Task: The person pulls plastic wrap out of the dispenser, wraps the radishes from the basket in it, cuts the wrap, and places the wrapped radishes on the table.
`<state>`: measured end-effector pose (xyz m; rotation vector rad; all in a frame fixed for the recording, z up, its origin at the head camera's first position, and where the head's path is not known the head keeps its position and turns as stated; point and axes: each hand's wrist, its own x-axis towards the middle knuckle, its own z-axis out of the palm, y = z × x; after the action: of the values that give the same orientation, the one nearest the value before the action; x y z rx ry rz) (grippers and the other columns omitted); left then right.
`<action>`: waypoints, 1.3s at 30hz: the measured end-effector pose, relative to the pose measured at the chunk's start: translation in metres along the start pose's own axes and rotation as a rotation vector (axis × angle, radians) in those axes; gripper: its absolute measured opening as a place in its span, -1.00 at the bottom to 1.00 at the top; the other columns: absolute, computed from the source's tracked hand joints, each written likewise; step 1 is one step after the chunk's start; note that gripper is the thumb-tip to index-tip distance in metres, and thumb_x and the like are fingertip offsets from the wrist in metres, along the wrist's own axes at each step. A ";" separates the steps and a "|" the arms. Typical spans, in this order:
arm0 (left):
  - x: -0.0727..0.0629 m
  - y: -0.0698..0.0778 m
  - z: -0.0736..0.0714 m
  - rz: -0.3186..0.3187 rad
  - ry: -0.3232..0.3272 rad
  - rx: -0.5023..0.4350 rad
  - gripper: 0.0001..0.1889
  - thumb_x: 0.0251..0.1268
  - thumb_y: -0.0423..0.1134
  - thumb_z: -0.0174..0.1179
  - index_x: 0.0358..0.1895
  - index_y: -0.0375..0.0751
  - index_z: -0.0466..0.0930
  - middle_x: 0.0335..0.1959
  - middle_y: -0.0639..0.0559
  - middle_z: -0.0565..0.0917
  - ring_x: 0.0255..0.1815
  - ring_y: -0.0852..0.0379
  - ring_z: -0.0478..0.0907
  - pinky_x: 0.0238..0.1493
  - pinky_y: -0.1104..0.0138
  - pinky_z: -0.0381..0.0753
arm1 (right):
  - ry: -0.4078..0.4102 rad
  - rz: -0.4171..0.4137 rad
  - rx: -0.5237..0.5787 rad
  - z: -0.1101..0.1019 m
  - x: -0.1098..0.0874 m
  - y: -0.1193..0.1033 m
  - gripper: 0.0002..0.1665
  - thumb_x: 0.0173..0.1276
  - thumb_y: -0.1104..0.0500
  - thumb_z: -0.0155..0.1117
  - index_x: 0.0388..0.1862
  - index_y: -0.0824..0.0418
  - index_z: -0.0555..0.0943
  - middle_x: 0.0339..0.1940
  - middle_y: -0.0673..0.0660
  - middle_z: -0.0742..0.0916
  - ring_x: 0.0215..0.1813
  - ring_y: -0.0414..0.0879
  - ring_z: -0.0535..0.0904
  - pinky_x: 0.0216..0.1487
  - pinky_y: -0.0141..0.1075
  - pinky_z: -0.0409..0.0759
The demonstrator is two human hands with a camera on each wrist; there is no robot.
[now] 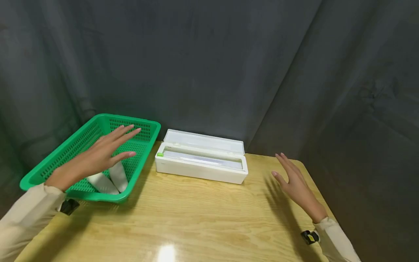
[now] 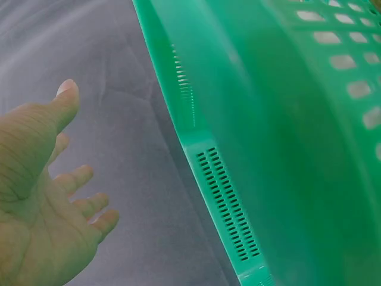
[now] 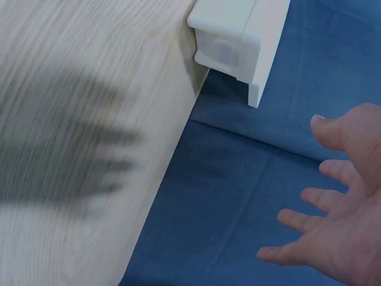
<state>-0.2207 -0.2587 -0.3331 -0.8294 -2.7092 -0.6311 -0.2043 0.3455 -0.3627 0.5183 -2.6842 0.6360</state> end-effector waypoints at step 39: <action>0.038 0.052 0.015 -0.032 -0.181 -0.139 -0.26 0.60 0.07 0.15 0.68 -0.05 0.13 0.71 -0.19 0.08 0.71 -0.28 0.00 0.53 -0.37 0.04 | -0.029 0.025 0.083 0.019 0.023 -0.023 -0.30 0.55 0.24 0.30 0.59 0.32 0.35 0.62 0.42 0.34 0.58 0.44 0.25 0.45 0.40 0.27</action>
<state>-0.2227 -0.1952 -0.3160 -0.9202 -2.8718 -0.7956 -0.2195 0.3113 -0.3612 0.5197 -2.7047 0.7549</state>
